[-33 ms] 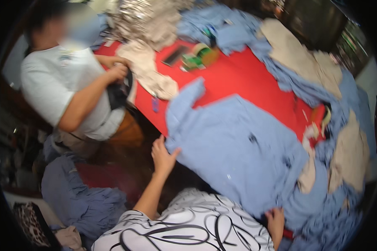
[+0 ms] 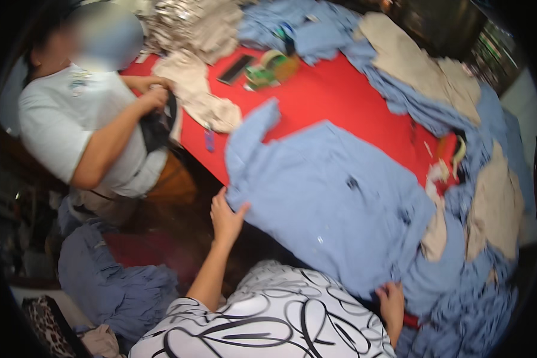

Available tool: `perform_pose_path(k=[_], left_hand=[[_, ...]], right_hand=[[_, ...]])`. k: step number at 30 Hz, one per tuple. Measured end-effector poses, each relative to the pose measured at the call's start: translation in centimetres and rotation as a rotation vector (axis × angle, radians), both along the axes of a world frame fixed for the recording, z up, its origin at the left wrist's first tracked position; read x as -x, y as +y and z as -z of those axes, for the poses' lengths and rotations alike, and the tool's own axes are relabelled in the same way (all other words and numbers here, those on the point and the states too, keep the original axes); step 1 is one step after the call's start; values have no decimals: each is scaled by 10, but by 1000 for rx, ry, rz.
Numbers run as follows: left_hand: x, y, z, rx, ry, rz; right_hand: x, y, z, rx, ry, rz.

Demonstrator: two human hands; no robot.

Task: The person attaches a brand tag to a blue shirt by hand, smooths the fabric on a table, and places the tagged item into a pile.

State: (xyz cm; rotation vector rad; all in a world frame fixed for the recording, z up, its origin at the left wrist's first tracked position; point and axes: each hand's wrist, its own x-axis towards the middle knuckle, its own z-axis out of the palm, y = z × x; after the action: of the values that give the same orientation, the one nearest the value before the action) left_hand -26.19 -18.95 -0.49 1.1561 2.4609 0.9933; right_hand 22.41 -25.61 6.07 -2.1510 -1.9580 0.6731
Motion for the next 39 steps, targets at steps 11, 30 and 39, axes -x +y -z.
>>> perform_pose_path(k=[11, 30, 39], left_hand=[[-16, -30, 25, -320, -506, 59], [45, -12, -193, -904, -1015, 413], [50, 21, -116, -521, -842, 294]], right_hand=[[-15, 7, -17, 241, 446, 80], [-36, 276, -160, 24, 1989, -508], [26, 364, -57, 219, 1829, -113]])
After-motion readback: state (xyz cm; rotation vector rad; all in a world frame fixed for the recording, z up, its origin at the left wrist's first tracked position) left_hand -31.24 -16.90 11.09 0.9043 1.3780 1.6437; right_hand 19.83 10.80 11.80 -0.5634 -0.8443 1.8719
